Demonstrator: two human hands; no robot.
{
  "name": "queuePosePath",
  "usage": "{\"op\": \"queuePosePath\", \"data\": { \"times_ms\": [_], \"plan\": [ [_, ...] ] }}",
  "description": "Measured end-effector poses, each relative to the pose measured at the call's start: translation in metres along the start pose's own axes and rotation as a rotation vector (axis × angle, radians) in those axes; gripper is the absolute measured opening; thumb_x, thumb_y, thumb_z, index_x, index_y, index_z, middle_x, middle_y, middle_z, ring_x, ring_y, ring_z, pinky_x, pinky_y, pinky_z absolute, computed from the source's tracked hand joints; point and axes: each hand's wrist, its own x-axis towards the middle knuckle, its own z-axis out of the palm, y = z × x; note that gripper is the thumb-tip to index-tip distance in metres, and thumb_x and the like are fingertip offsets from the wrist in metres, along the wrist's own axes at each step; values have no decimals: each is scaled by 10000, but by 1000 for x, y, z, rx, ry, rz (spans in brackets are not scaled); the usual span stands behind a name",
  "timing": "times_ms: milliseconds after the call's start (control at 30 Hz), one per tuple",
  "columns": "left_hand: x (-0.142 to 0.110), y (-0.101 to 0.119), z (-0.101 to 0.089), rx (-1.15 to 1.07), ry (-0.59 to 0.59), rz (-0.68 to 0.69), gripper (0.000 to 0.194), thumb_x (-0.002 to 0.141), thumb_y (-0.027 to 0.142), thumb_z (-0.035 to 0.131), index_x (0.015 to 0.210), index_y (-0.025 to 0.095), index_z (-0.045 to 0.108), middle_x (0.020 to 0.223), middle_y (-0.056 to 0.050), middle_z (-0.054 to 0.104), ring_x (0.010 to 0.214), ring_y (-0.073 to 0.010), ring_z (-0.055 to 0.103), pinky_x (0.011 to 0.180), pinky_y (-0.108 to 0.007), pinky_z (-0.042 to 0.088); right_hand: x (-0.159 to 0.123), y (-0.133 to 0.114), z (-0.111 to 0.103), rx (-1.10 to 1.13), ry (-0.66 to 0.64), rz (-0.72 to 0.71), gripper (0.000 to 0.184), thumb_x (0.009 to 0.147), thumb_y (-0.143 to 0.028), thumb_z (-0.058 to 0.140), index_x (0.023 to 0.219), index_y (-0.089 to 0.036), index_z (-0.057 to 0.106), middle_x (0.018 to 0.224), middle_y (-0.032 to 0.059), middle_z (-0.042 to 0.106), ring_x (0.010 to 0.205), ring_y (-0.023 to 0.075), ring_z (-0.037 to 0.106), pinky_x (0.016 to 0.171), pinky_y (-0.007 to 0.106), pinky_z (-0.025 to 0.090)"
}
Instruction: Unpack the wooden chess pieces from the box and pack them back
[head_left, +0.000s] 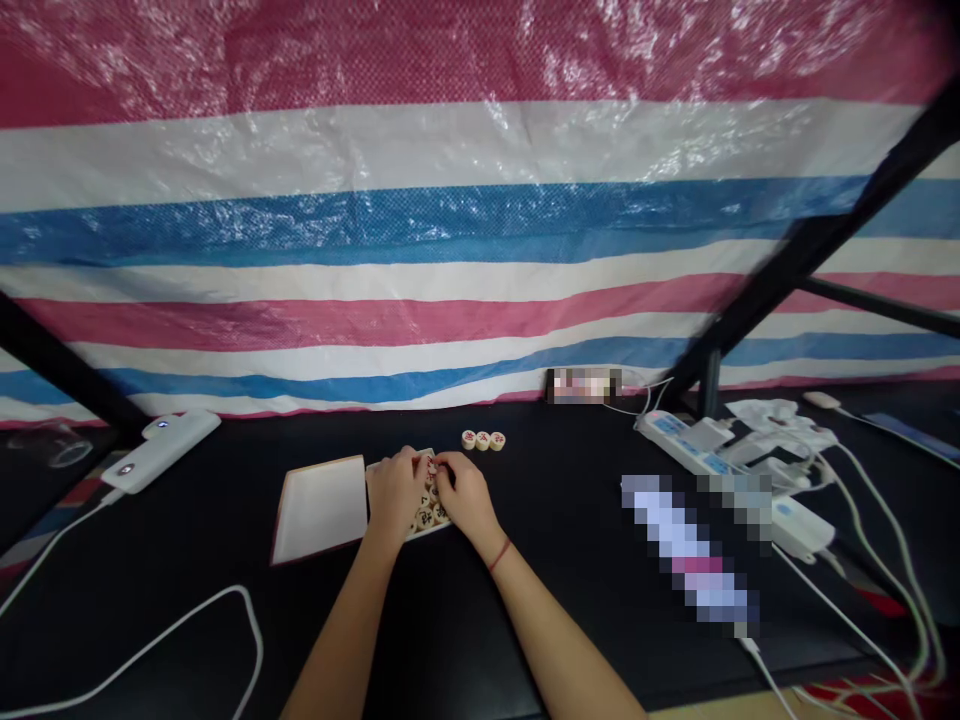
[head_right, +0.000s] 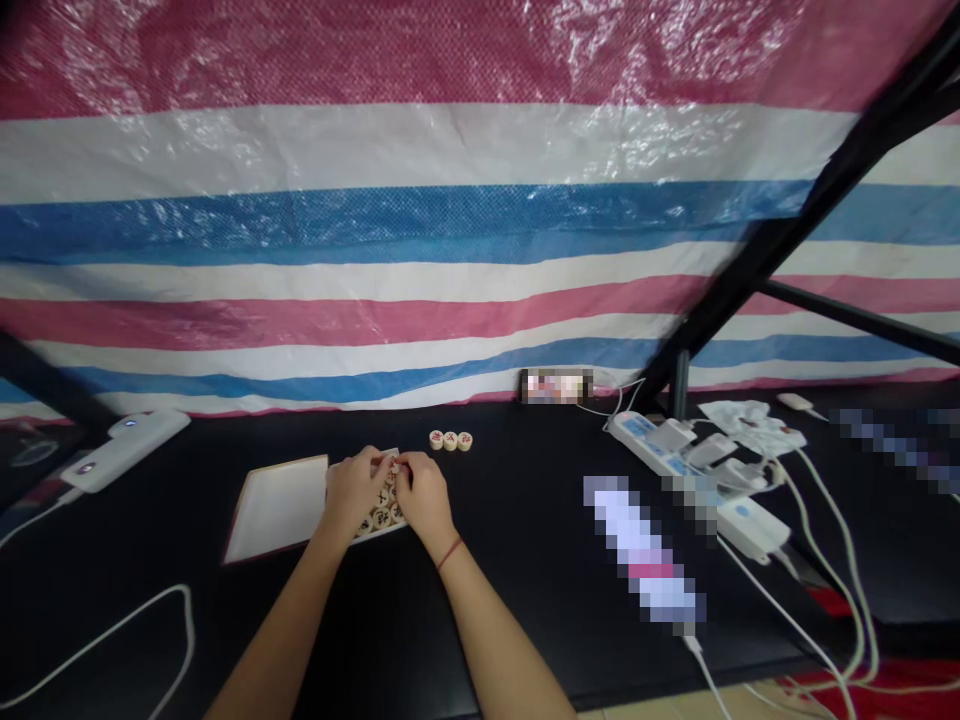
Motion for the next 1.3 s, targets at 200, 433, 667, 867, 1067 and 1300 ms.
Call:
{"op": "queuePosePath", "data": {
  "times_ms": [200,433,667,867,1067,1300],
  "plan": [
    [-3,0,-4,-214,142,105,165,915,304,491,907,220,633,878,-20,717,901,-206,656,803,-312,407,-1,-7,-2,-34,53,-131,266,860,-218,560,1112,-201,643,1059,80,691,961,225,631,884,373,502],
    [-16,-18,10,-648,284,231,205,871,255,456,1025,207,581,1044,-69,643,992,-204,611,861,-342,491,12,8,-37,-38,259,-127,280,906,-311,536,1131,-189,651,1040,94,700,913,203,663,850,339,537],
    [-15,-31,11,-680,357,303,317,940,262,358,1216,206,503,1213,-111,606,1149,-215,568,1000,-410,440,20,76,-84,-313,362,170,280,795,-218,520,1005,-134,685,1020,143,641,831,227,640,791,379,539],
    [-18,-28,7,-754,239,148,314,949,359,371,1151,192,544,1010,-87,677,937,-217,644,869,-381,498,22,75,-83,-317,294,158,327,748,-248,581,1047,-142,659,1004,131,658,898,261,621,848,438,518],
    [-21,-25,11,-991,198,171,372,949,341,361,1250,260,564,1147,-59,599,1015,-183,605,898,-333,493,14,5,-59,-30,79,-245,310,824,-225,589,1132,-215,624,1029,71,650,825,179,618,827,357,533],
    [-19,-19,11,-1169,100,169,393,824,444,613,1146,223,649,1176,-81,630,1045,-205,636,910,-326,516,1,-26,-31,70,2,-393,285,892,-213,576,1170,-246,629,1089,72,666,915,181,643,825,321,549]
  ]
}}
